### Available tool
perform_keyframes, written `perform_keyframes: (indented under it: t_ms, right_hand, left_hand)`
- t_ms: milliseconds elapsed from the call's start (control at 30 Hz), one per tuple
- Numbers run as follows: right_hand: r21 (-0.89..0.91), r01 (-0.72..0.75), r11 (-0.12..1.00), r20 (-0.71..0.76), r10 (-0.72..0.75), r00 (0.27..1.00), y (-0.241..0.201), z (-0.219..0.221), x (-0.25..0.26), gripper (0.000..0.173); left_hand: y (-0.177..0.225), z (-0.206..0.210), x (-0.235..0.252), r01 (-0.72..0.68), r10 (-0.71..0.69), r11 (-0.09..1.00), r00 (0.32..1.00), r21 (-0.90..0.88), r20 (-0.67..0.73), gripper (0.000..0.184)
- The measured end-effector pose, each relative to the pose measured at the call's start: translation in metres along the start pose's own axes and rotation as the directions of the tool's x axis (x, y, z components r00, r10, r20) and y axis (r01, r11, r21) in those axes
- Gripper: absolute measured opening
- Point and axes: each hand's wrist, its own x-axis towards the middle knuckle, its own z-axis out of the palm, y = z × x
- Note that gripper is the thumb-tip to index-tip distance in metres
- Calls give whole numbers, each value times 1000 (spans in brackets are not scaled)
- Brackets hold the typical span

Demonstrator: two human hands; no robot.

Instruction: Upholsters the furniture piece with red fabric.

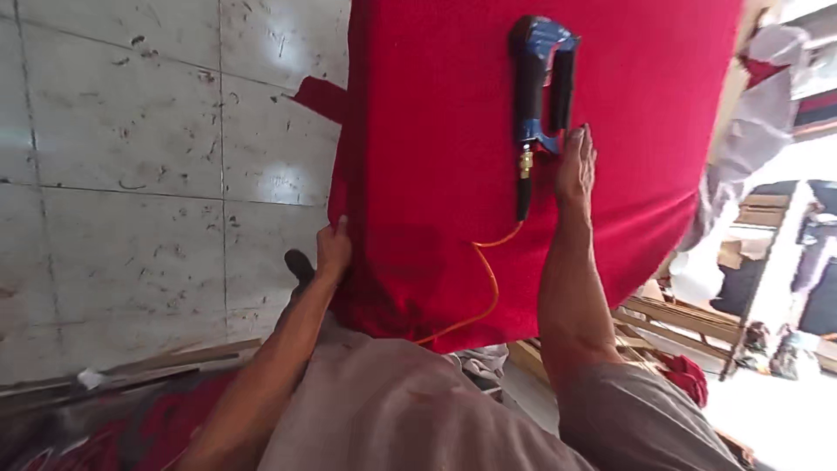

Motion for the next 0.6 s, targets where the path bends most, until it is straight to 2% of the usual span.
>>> perform_keyframes:
  t_ms: [100, 200, 267, 300, 367, 400, 467, 533, 600]
  right_hand:
    - [-164, -10, 986, -43, 3, 999, 9, 10, -16, 74]
    - [-80, -50, 996, -127, 39, 991, 5, -2, 5, 79]
    - [0, -107, 994, -115, 106, 988, 6, -9, -2, 87]
    - [14, -86, 996, -141, 87, 986, -4, -12, -4, 88]
    - [-17, 71, 997, -211, -73, 975, -41, -12, -11, 80]
    - [-68, 153, 986, -205, -163, 965, -60, -11, -16, 80]
    - [-140, 223, 965, -67, -234, 970, -88, -4, -29, 89]
    - [-126, 192, 973, -2, -194, 981, -98, 8, -21, 96]
    - [-90, 112, 990, -4, -113, 994, -100, 6, 1, 91]
  left_hand:
    - [-4, 6, -11, 0, -1, 998, 1000, 70, 13, 53]
    - [4, 20, 3, -126, 125, 992, 992, 27, 33, 53]
    - [-9, 27, -1, -95, 96, 995, 994, -20, 43, 50]
    - [-9, 31, -1, -94, 97, 994, 994, -51, 47, 48]
    - [-5, 37, -1, -122, 130, 986, 989, -114, 64, 43]
    - [-3, 39, 0, -132, 145, 981, 986, -141, 87, 40]
    - [-11, 40, -5, -112, 135, 981, 980, -157, 143, 39]
    - [-14, 42, -14, -58, 86, 984, 983, -169, 162, 36]
    - [-3, 53, -11, -71, 87, 993, 980, -90, 181, 29]
